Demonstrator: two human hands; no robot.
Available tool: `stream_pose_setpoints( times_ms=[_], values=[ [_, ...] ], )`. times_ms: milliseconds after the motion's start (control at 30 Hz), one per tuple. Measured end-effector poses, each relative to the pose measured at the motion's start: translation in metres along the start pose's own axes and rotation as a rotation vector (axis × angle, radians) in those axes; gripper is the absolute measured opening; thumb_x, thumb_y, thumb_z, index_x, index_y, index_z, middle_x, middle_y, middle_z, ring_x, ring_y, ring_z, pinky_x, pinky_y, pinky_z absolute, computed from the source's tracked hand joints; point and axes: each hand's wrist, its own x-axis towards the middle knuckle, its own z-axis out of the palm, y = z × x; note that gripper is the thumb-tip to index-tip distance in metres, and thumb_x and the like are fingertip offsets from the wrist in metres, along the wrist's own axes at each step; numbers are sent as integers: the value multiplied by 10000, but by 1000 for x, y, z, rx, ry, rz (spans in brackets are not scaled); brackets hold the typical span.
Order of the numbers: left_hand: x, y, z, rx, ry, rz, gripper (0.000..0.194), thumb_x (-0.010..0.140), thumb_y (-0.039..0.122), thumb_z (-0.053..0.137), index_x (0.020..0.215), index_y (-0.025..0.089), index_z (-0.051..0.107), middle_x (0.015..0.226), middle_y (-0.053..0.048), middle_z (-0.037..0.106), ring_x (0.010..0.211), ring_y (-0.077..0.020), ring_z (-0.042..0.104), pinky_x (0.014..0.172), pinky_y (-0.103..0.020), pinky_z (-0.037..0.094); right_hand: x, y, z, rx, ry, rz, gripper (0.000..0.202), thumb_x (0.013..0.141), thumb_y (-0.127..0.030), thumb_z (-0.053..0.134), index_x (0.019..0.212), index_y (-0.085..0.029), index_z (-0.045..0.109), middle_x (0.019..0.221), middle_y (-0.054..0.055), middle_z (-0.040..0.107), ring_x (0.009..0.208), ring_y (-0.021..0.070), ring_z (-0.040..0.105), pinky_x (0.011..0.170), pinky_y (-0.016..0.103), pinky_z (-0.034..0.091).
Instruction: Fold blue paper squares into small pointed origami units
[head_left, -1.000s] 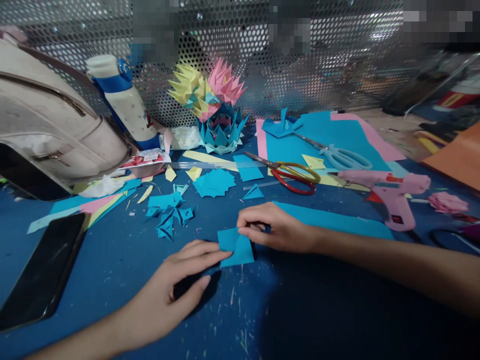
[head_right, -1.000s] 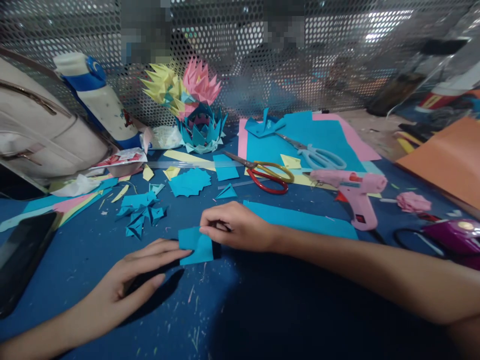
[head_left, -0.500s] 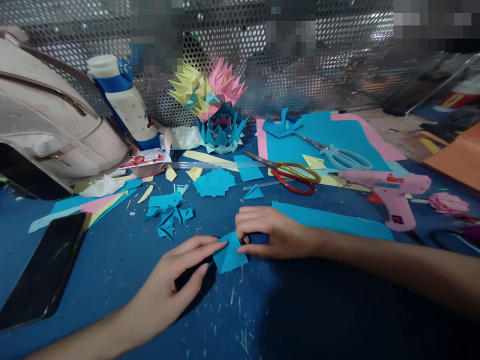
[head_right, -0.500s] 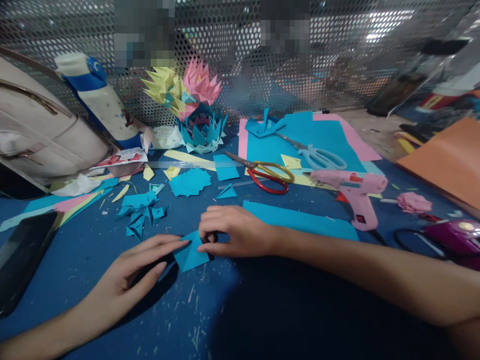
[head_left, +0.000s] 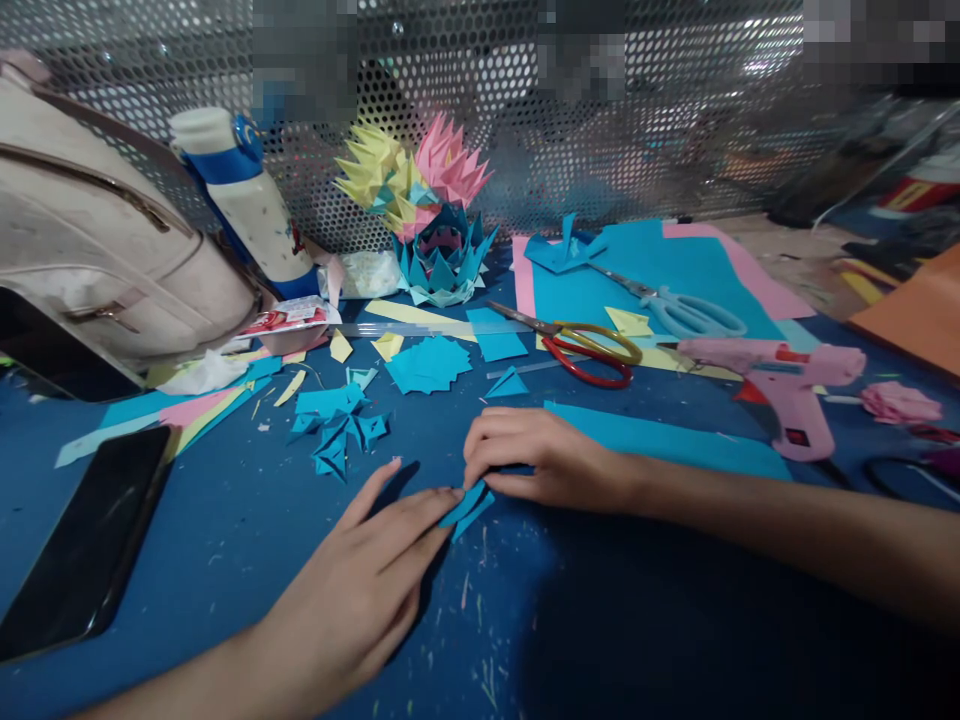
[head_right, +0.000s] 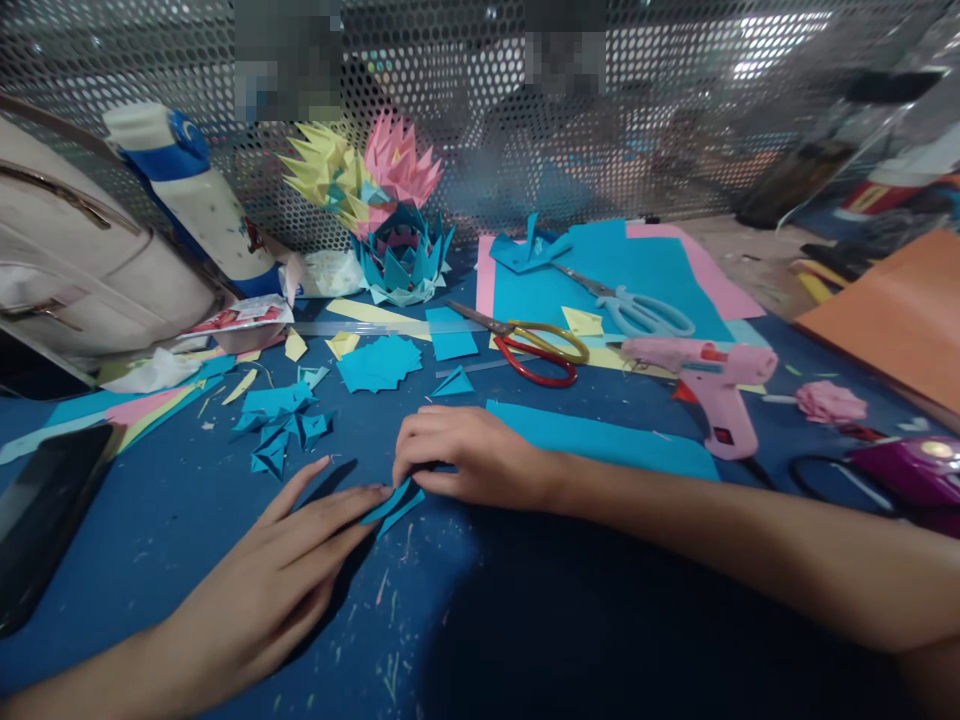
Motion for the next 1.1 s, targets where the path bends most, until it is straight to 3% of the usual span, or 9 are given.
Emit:
stream_pose_setpoints(
  times_ms=[133, 267, 533, 1100],
  values=[
    [1, 1, 3, 78, 79, 61, 442, 872, -14, 413, 1291, 38, 543, 1437, -155, 536, 1391, -230, 445, 1265, -506, 64, 1, -4, -3, 8, -63, -27, 259, 875, -13, 510, 947, -184, 692, 984, 44, 685, 952, 150, 582, 844, 280, 451],
    [0, 2, 5, 93, 82, 71, 425, 896, 17, 418, 1300, 41, 549, 1439, -167, 534, 1401, -254, 438, 1254, -544, 89, 0, -6, -4, -14, -90, -37, 305, 843, -2, 492, 974, -191, 693, 1008, 44, 687, 957, 159, 579, 845, 286, 451],
    [-4, 0, -2, 60, 57, 114, 432, 896, 54, 448, 1316, 66, 548, 1453, -151, 527, 1427, -252, 401, 1248, -563, 119, 1, -5, -2, -57, -88, -52, 204, 888, -74, 530, 942, -178, 697, 976, 43, 682, 918, 150, 584, 796, 266, 444],
    [-6, 1, 3, 63, 91, 131, 444, 890, 54, 453, 1324, 34, 548, 1436, -174, 540, 1424, -270, 409, 1235, -557, 180, 2, -7, -4, -65, -100, -69, 159, 921, -108, 558, 978, -181, 687, 981, 49, 680, 937, 145, 583, 802, 270, 445]
  ],
)
